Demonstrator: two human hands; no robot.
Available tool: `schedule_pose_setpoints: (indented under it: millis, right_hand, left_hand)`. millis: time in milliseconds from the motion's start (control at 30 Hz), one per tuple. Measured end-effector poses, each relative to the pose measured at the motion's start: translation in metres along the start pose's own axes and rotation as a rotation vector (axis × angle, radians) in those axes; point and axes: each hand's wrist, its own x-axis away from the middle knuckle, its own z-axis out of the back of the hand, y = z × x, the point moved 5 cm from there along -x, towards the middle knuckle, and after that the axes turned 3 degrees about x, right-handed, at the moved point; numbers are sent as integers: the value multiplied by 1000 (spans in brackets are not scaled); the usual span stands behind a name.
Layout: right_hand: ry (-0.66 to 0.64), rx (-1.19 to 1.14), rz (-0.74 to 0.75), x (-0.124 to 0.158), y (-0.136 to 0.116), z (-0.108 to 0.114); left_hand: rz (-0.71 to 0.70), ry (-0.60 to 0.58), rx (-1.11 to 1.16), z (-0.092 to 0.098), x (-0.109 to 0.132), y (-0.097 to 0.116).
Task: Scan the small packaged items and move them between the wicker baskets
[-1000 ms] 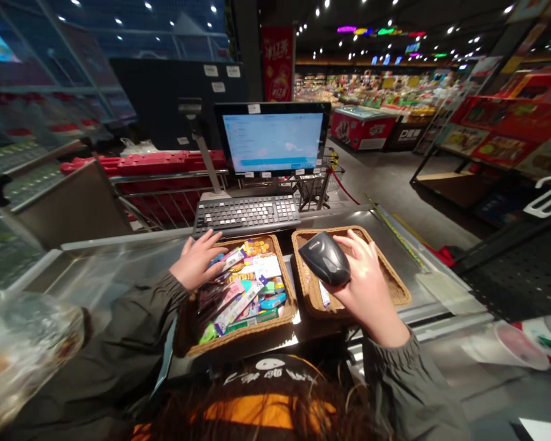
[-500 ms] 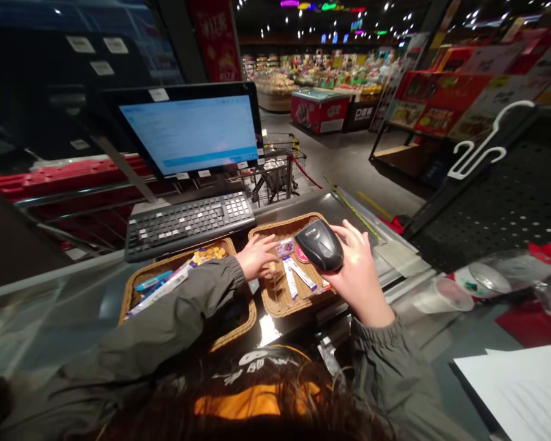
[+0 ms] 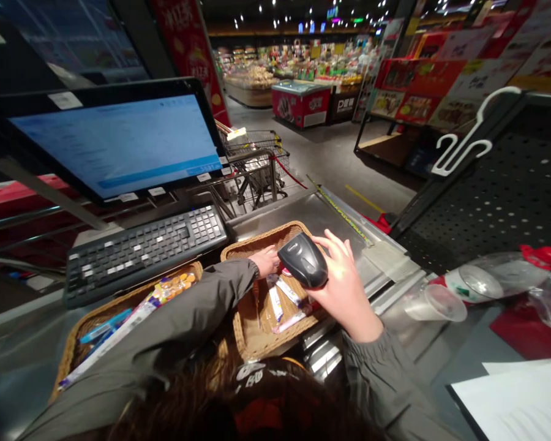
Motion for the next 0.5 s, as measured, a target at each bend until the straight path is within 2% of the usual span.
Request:
schedule_pose_setpoints:
  millis: [133,300,400,500]
  right_hand:
    - [-1,-4,-11,-9,11,-7]
    - [-9,-19,-45,-18,20,-17]
    - [-27,-31,-68,-22,21,-22]
    - [-39,-39,-79,-24,20,-24]
  left_hand:
    - [-66,-41,48,-20,-21,-9]
    - [-30,3,157,-45,-36,-16]
    - [-12,12,156,-53,-39,-17]
    - [5,39,154,-52,-38,-17]
